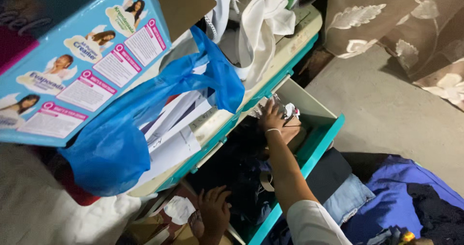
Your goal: The person folds several pieces of clothing on a blue surface, then places them into a pink laundry basket. They also open a drawer and place folded clothes inside.
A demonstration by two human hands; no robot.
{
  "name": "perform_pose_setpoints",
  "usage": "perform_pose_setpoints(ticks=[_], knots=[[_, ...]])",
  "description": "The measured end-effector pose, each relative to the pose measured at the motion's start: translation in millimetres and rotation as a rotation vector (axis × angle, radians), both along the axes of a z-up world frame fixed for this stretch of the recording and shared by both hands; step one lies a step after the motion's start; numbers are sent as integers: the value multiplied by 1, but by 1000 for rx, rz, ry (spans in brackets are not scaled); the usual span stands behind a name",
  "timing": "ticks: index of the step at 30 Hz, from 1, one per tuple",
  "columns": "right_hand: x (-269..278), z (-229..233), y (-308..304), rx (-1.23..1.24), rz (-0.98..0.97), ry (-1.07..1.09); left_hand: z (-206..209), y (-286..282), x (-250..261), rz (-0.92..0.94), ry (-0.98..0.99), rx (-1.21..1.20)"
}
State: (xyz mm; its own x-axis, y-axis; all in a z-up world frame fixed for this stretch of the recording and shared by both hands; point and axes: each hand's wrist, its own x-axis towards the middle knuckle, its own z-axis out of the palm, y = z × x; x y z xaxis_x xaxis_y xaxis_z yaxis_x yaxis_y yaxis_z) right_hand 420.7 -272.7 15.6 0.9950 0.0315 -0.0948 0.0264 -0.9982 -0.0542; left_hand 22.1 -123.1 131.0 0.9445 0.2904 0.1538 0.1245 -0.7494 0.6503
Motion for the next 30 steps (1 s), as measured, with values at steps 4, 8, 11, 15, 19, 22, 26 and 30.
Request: perform_pose_setpoints(ticks=[4, 8, 11, 15, 19, 22, 26, 30], knots=[[7, 8, -25, 97, 14, -32, 0, 2, 3, -15, 47, -50], [1, 23, -46, 67, -65, 231, 5, 0, 5, -12, 59, -41], [-7, 28, -55, 211, -100, 279, 8, 3, 6, -4, 90, -34], [-16, 29, -79, 821, -119, 85, 7, -3, 7, 46, 25, 17], [-46, 39, -98, 1149, -168, -161, 9, 0, 5, 11, 29, 31], [-68, 74, -123, 1134, 90, -470, 11, 1, 4, 6, 48, 38], [-49, 161, -124, 1424, 70, -420, 14, 1, 3, -5, 75, 25], [45, 283, -102, 1212, 330, -630, 10, 2, 4, 15, 47, 62]])
